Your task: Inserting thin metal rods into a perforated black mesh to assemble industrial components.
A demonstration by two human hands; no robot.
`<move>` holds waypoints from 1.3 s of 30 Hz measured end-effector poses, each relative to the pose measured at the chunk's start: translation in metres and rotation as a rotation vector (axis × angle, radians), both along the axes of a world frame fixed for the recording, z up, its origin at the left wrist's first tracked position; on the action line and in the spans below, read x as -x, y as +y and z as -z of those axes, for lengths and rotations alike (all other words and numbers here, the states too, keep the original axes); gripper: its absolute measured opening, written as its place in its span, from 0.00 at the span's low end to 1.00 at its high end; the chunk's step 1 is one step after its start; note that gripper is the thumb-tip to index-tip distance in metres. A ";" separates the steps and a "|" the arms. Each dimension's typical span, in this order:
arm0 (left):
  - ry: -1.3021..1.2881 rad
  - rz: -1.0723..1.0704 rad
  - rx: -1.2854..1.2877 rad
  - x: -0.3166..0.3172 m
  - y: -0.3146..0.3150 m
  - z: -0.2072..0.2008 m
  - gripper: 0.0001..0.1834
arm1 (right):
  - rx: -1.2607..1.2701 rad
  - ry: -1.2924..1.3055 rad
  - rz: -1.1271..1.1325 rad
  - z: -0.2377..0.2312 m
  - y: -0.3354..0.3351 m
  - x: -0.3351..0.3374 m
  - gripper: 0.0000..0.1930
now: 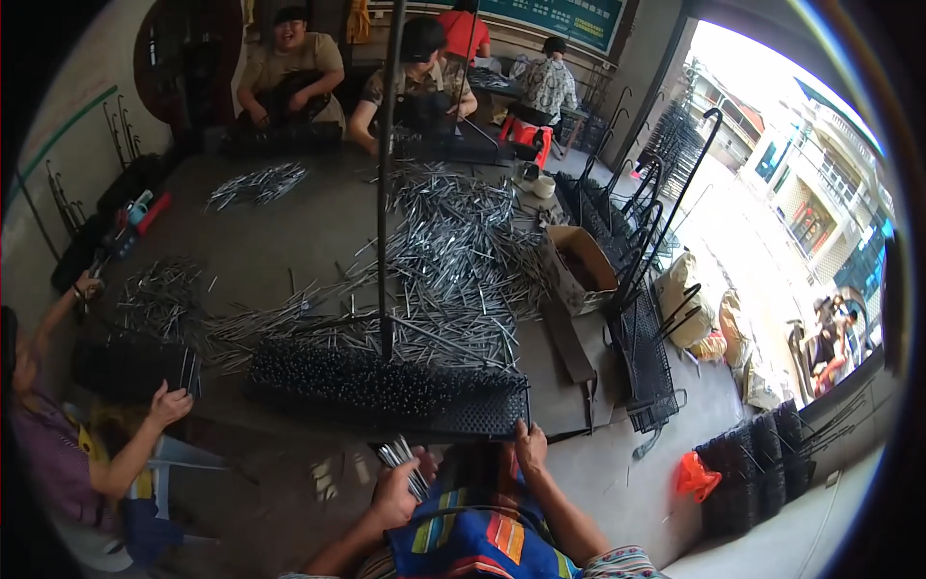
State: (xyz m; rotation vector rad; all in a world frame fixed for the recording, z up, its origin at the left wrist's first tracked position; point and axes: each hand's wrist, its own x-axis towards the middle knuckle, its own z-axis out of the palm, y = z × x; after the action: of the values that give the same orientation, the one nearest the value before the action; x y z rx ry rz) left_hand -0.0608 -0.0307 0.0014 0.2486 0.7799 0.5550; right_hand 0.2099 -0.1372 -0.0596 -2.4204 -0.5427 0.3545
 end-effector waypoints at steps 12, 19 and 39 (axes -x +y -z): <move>0.185 0.585 -0.200 -0.031 -0.027 0.005 0.11 | -0.026 0.027 -0.010 -0.015 -0.001 0.004 0.29; 0.283 0.589 -0.188 -0.062 -0.026 -0.006 0.10 | -0.064 0.066 -0.048 -0.022 -0.005 -0.004 0.26; 0.206 0.415 -0.357 -0.145 -0.057 -0.003 0.11 | -0.682 0.443 -0.324 -0.087 -0.027 -0.004 0.06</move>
State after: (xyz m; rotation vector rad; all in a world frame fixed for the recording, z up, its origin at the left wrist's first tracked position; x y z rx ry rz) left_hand 0.0840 -0.0879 0.0043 0.7890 0.7964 0.2719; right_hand 0.2138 -0.1642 0.0270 -1.5402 -0.7100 0.6922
